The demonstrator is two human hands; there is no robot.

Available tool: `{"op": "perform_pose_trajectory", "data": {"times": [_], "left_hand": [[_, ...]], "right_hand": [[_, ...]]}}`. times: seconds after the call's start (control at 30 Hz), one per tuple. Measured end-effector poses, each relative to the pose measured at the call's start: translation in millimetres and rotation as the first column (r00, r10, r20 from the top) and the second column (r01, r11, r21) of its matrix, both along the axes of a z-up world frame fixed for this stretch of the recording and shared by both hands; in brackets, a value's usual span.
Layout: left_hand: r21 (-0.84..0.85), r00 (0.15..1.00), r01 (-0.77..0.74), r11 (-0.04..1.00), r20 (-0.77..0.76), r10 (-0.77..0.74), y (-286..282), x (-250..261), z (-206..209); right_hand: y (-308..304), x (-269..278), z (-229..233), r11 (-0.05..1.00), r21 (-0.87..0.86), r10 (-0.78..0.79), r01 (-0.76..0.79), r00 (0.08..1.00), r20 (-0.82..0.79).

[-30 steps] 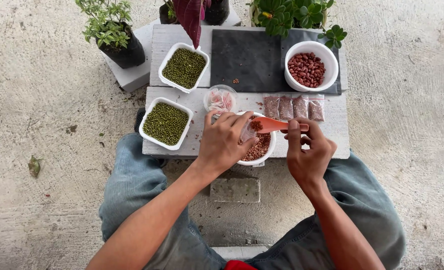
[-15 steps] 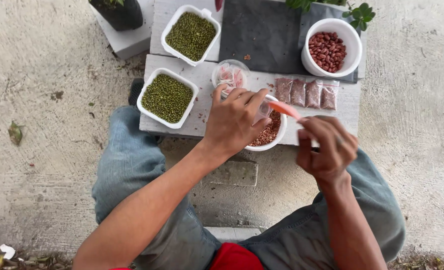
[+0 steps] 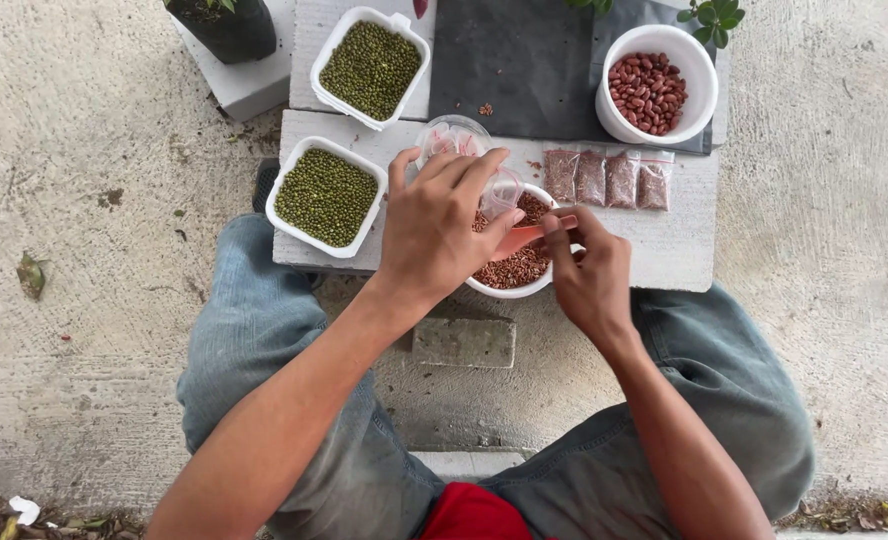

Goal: Scooping seeds from a bowl into small plastic bags using a spoon

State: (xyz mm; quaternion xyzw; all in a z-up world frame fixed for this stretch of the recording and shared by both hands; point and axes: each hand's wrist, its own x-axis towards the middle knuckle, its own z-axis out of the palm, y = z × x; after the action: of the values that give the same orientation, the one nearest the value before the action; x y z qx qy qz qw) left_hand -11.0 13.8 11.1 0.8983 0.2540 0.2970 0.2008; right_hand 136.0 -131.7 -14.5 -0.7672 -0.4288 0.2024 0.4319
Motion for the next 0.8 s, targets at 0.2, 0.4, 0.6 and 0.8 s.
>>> {"op": "perform_pose_trajectory", "data": {"times": [0.2, 0.4, 0.6, 0.8], "left_hand": [[-0.003, 1.000, 0.008, 1.000, -0.005, -0.008, -0.6, -0.7, 1.0], [-0.018, 1.000, 0.018, 1.000, -0.009, -0.018, -1.1, -0.4, 1.1], [-0.038, 0.999, 0.029, 0.999, -0.028, -0.030, -1.5, -1.8, 5.4], [-0.040, 0.998, 0.031, 0.999, -0.054, -0.033, -1.5, -2.2, 7.2]], "right_hand": [[8.7, -3.9, 7.5, 1.000, -0.007, 0.022, -0.021, 0.984, 0.175], [7.2, 23.2, -1.7, 1.000, -0.020, 0.002, 0.005, 0.946, 0.323], [3.9, 31.3, 5.2, 0.997, 0.048, -0.079, 0.065, 0.912, 0.402], [6.8, 30.6, -5.8, 0.998, 0.003, -0.064, 0.067, 0.935, 0.348]]}}
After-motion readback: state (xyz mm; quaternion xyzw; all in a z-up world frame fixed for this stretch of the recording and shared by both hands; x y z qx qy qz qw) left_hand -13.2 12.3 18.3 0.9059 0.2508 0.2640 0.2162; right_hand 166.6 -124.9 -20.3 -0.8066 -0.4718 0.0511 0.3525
